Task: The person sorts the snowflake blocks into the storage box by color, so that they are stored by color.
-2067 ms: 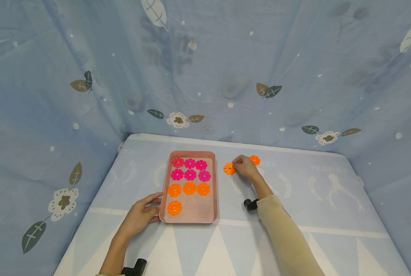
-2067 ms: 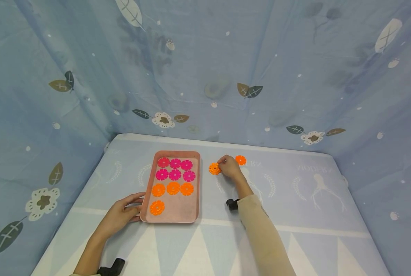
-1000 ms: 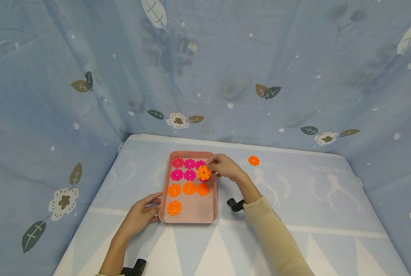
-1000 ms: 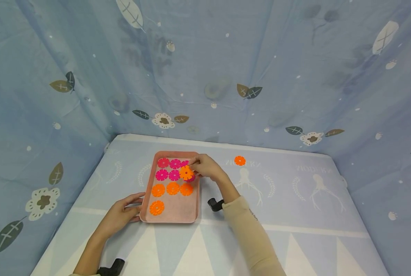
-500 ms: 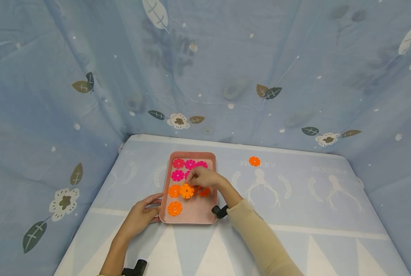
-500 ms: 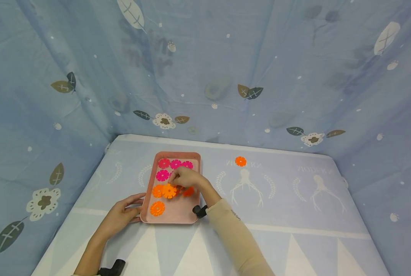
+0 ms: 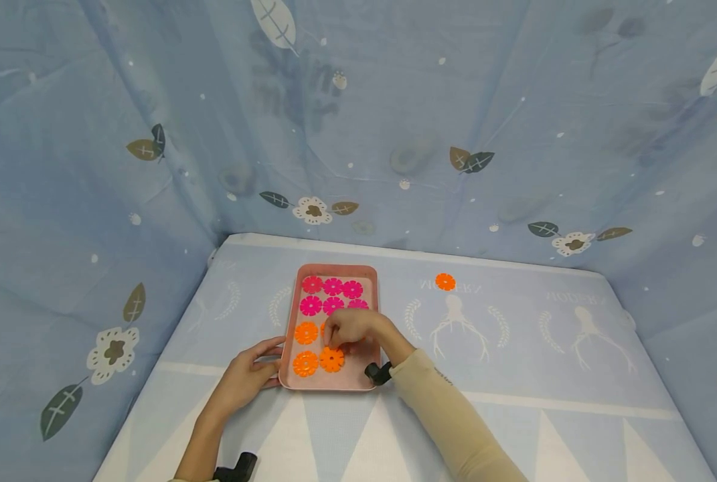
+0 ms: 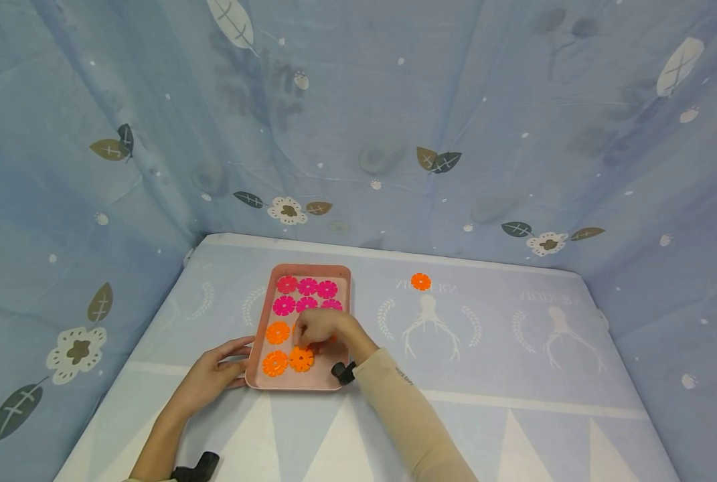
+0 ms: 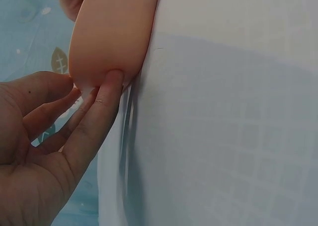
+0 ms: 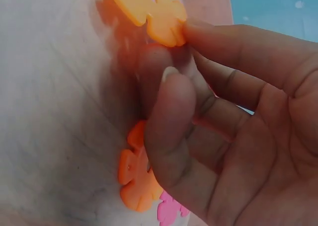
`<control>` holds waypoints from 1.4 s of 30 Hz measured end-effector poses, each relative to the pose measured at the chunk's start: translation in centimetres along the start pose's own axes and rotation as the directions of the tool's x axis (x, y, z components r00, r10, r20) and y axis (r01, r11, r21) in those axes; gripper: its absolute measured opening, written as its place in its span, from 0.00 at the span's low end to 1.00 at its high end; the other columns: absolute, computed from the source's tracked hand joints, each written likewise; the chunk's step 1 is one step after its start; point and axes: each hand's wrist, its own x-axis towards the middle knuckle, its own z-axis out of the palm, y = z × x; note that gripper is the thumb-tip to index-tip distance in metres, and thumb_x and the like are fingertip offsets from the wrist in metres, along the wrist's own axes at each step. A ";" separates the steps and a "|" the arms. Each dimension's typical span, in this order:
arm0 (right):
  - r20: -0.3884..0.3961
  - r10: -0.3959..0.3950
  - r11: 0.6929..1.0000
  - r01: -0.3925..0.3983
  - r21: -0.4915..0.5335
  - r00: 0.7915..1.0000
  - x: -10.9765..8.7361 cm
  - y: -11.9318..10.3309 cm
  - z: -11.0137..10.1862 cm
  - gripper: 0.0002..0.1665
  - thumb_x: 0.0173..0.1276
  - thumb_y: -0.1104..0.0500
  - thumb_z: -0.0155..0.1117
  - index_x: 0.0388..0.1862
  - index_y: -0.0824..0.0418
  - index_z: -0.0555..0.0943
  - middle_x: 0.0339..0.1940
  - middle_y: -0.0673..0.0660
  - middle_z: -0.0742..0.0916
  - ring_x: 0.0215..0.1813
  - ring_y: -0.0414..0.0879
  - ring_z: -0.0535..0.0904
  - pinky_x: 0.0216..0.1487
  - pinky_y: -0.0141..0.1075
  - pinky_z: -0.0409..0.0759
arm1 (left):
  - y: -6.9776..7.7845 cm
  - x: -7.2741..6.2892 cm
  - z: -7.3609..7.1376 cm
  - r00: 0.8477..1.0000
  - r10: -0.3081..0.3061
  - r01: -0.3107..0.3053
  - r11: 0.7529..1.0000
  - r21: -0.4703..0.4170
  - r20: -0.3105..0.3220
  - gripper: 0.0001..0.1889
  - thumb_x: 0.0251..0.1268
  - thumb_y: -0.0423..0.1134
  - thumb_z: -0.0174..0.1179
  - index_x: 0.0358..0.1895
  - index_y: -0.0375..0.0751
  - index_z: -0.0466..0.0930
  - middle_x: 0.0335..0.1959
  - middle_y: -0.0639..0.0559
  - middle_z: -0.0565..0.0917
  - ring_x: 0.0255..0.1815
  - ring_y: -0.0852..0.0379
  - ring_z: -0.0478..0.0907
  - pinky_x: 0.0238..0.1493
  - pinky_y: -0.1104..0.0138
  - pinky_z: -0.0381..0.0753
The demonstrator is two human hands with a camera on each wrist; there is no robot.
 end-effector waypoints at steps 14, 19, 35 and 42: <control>-0.179 -0.076 0.997 0.071 -0.033 0.981 -2.6 0.5 -2.0 0.05 0.72 0.67 0.60 0.38 0.63 0.83 0.33 0.58 0.85 0.33 0.58 0.82 0.39 0.45 0.85 | 0.0 0.0 0.0 1.000 -0.008 0.008 1.000 0.013 -0.001 0.24 0.71 0.26 0.57 0.69 0.39 0.73 0.58 0.37 0.77 0.51 0.45 0.83 0.42 0.62 0.87; -0.288 -0.094 0.992 0.115 0.057 0.953 -4.7 1.5 -3.3 0.05 0.72 0.66 0.59 0.41 0.67 0.82 0.34 0.63 0.84 0.31 0.57 0.80 0.35 0.45 0.85 | 0.1 0.0 0.1 1.000 -0.008 0.008 1.000 0.024 -0.003 0.24 0.71 0.27 0.57 0.69 0.39 0.73 0.58 0.37 0.78 0.51 0.46 0.83 0.42 0.62 0.87; -0.550 0.065 0.967 0.084 0.241 0.832 -9.0 8.7 -6.8 0.17 0.75 0.60 0.60 0.55 0.71 0.78 0.45 0.70 0.84 0.42 0.64 0.82 0.37 0.43 0.85 | 0.0 0.1 0.1 1.000 -0.013 0.014 0.999 0.035 -0.009 0.24 0.71 0.27 0.57 0.69 0.40 0.73 0.59 0.37 0.77 0.51 0.46 0.83 0.42 0.62 0.87; -0.631 0.108 0.963 0.078 0.260 0.768 -10.4 11.3 -9.0 0.21 0.77 0.58 0.58 0.60 0.72 0.75 0.51 0.72 0.82 0.46 0.64 0.81 0.40 0.43 0.84 | -0.1 0.1 0.1 1.000 -0.008 0.008 1.000 0.016 -0.002 0.24 0.71 0.27 0.57 0.69 0.39 0.73 0.59 0.37 0.77 0.51 0.46 0.83 0.43 0.62 0.87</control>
